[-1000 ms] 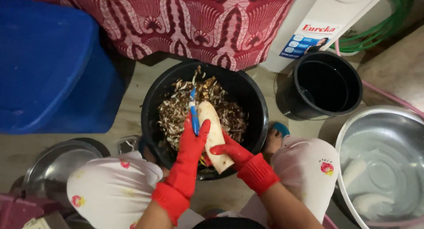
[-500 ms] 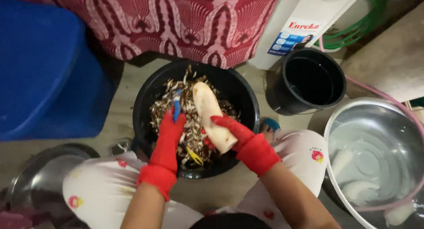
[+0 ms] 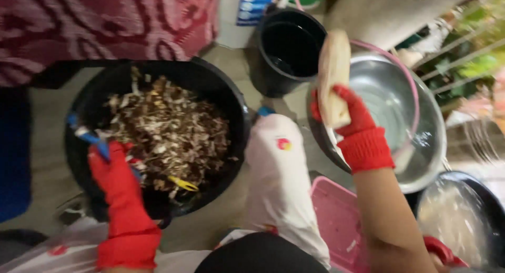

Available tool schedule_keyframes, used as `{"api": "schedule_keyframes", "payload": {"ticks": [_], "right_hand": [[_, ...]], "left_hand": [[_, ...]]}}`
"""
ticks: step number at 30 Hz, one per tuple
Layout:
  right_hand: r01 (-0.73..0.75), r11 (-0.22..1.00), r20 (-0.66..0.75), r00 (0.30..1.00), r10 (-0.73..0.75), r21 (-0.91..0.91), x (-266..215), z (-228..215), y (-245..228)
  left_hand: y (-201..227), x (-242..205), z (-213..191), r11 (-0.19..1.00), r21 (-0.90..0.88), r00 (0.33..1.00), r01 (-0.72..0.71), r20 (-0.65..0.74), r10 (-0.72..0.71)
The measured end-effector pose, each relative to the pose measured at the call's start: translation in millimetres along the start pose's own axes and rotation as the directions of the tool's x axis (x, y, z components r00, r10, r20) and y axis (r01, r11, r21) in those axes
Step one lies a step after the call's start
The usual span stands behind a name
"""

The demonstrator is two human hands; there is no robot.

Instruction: Peeling the outer skin of a cassava root using a small knife while wearing protective gloves.

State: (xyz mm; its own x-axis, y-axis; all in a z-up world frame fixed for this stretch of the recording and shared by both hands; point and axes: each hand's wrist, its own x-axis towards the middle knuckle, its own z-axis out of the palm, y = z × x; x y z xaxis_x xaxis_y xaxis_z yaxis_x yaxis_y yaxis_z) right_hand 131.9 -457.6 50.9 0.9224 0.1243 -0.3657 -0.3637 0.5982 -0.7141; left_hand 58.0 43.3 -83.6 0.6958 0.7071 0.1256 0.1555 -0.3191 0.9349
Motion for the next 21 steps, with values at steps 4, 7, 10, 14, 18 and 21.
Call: {"api": "schedule_keyframes", "payload": {"ticks": [4,7,10,14,18,21], "right_hand": [[-0.455,0.703,-0.653,0.757,-0.016,-0.546,-110.0,24.6,27.9],[-0.703,-0.032,-0.696,0.710,-0.107,-0.711,-162.9,20.3,62.7],[-0.836,0.110,-0.841,0.541,-0.004,-0.538,-179.0,-0.9,99.3],[-0.792,-0.224,-0.822,0.561,0.101,-0.568,-200.3,-98.4,164.4],[-0.763,-0.309,-0.823,0.538,0.183,-0.568,-176.2,-83.8,150.4],[-0.741,-0.370,-0.810,0.584,0.056,-0.560,-148.7,-23.6,102.1]], "left_hand": [[-7.2,2.4,-4.6,0.939,-0.201,0.957,0.278,0.142,-0.253],[-23.0,1.5,-0.2,0.917,-0.267,0.954,0.296,0.131,-0.270],[-25.9,1.9,0.4,0.895,-0.308,0.947,0.322,0.114,-0.302],[-24.0,0.6,-2.8,0.865,-0.307,0.917,0.397,0.089,-0.389],[-39.8,1.1,-0.1,0.800,-0.406,0.894,0.442,0.128,-0.429],[-27.1,-3.9,1.3,0.787,-0.363,0.864,0.499,0.135,-0.485]]}}
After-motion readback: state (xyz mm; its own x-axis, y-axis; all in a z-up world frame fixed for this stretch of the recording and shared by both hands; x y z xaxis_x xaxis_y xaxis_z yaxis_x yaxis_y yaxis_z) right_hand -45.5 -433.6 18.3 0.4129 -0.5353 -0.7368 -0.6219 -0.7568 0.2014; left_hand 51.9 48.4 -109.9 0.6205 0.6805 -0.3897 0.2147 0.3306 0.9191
